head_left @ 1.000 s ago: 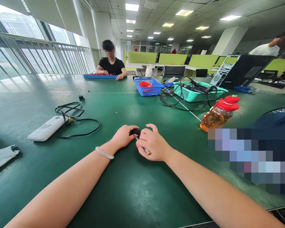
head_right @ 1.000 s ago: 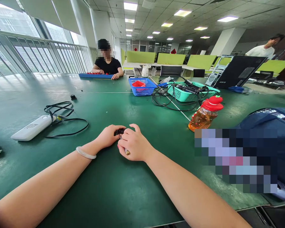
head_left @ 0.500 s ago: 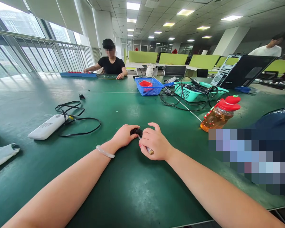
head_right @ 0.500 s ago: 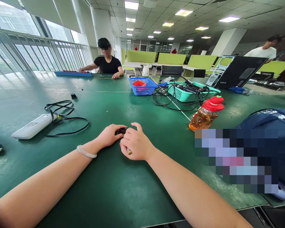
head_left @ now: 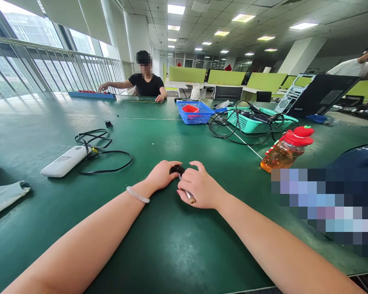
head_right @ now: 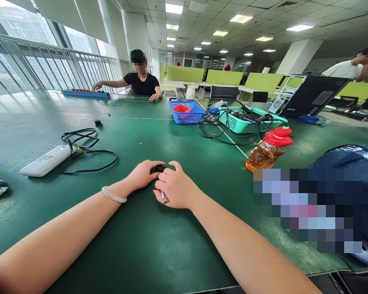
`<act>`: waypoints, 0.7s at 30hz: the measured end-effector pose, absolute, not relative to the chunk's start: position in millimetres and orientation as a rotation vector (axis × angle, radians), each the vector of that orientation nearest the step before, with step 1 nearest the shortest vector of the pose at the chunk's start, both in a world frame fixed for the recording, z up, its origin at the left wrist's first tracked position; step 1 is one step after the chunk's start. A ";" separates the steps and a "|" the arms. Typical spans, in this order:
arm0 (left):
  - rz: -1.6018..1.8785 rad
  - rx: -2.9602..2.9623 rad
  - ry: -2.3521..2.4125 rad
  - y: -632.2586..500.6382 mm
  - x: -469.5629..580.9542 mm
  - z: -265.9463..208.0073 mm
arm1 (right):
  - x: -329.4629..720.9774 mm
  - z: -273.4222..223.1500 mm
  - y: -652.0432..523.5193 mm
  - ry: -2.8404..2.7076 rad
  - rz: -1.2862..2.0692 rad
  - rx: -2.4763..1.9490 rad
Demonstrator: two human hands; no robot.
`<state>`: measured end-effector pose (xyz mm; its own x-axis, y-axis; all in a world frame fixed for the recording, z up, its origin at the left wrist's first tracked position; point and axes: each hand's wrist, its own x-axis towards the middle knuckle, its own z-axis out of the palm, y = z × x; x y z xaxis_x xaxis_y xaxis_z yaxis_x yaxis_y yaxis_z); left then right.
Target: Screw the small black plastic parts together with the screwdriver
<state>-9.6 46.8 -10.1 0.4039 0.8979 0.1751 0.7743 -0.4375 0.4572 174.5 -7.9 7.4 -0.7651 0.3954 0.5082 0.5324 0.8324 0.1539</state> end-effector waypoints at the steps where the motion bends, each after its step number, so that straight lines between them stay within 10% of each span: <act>1: 0.579 2.354 1.464 47.0 -9.8 -10.4 | 173.5 6.1 -8.1 -2.597 -0.391 -0.684; 21: 0.613 2.323 1.466 50.4 -10.6 -11.7 | 180.1 13.8 -8.6 -2.378 -0.393 -0.749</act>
